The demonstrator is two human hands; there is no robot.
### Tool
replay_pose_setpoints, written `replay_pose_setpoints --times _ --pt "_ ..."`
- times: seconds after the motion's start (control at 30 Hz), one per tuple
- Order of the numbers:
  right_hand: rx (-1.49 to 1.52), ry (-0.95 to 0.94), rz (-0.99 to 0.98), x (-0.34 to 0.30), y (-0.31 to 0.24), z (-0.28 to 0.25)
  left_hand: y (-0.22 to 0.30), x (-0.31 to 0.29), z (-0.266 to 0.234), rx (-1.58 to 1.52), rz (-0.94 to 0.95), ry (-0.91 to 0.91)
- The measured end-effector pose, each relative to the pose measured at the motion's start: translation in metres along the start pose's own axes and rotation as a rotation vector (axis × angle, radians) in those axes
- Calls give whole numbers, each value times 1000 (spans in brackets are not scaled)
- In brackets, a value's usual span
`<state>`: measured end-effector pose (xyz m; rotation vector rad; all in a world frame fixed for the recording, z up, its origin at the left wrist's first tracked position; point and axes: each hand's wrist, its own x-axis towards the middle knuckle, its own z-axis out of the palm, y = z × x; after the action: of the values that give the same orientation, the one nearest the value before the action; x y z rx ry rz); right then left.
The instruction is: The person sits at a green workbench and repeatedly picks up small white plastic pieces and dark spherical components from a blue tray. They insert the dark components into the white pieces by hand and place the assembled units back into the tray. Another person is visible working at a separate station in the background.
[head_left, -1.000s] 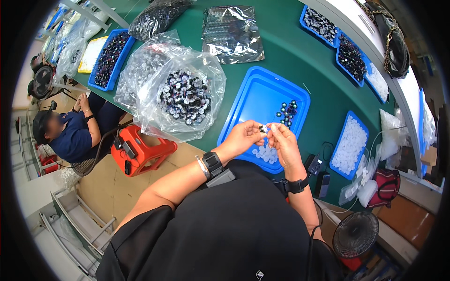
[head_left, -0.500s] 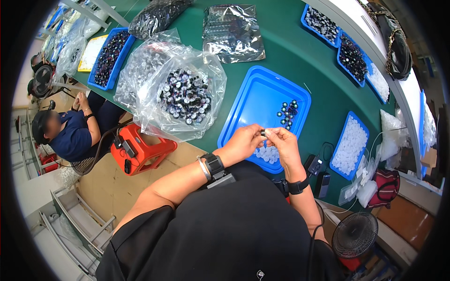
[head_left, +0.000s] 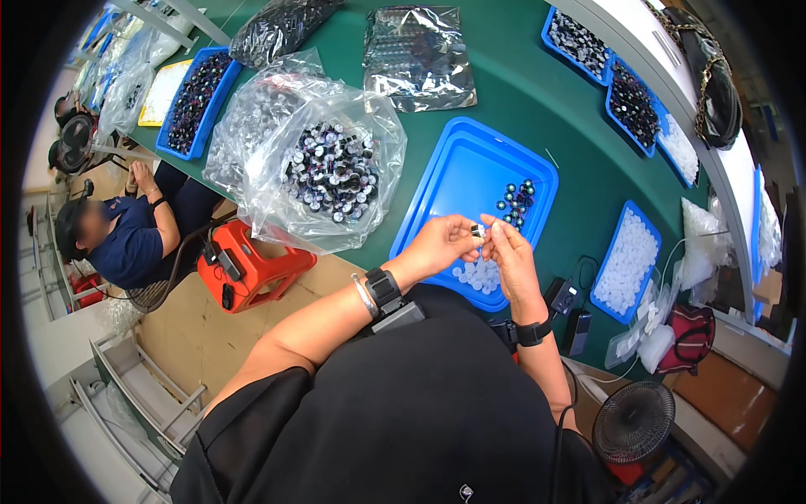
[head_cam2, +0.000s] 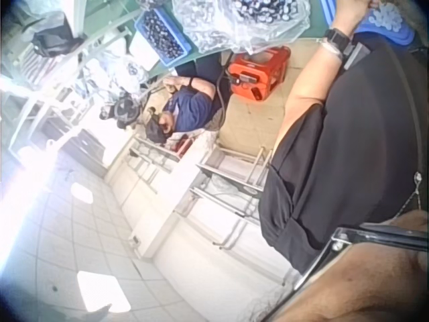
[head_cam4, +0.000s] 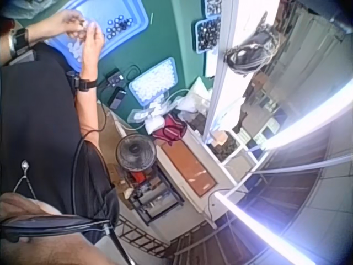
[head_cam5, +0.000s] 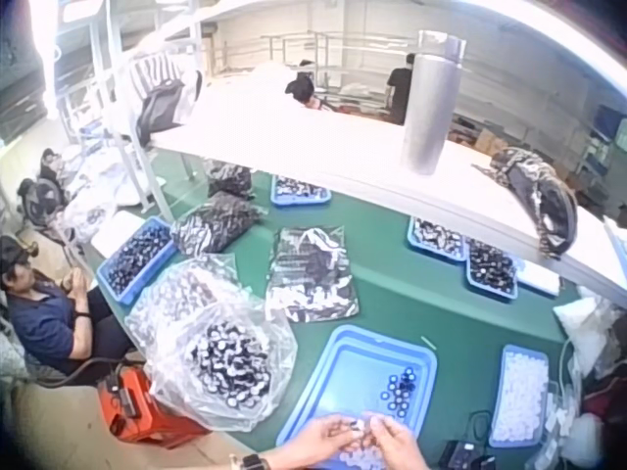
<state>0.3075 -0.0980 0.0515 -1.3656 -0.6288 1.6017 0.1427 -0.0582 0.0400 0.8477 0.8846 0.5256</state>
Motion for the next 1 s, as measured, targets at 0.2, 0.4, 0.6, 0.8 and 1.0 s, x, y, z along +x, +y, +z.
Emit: replay_pose_setpoints --times 0.2,0.4,0.6,0.8,1.0 --pt "-189 -58 -176 -3 -2 7 3 -1 -10 -347 -197 -139" --pt "-621 -57 -355 -4 -10 13 -4 -1 -14 -685 -307 -267" --pt "-1082 52 -750 -2 -9 16 -10 -1 -16 -853 -357 -351" --pt "-1173 -65 -697 2 19 16 -21 -3 -21 -733 -484 -178" --pt "-1177 75 -344 10 53 -26 -35 0 -111 -1086 -7 253"
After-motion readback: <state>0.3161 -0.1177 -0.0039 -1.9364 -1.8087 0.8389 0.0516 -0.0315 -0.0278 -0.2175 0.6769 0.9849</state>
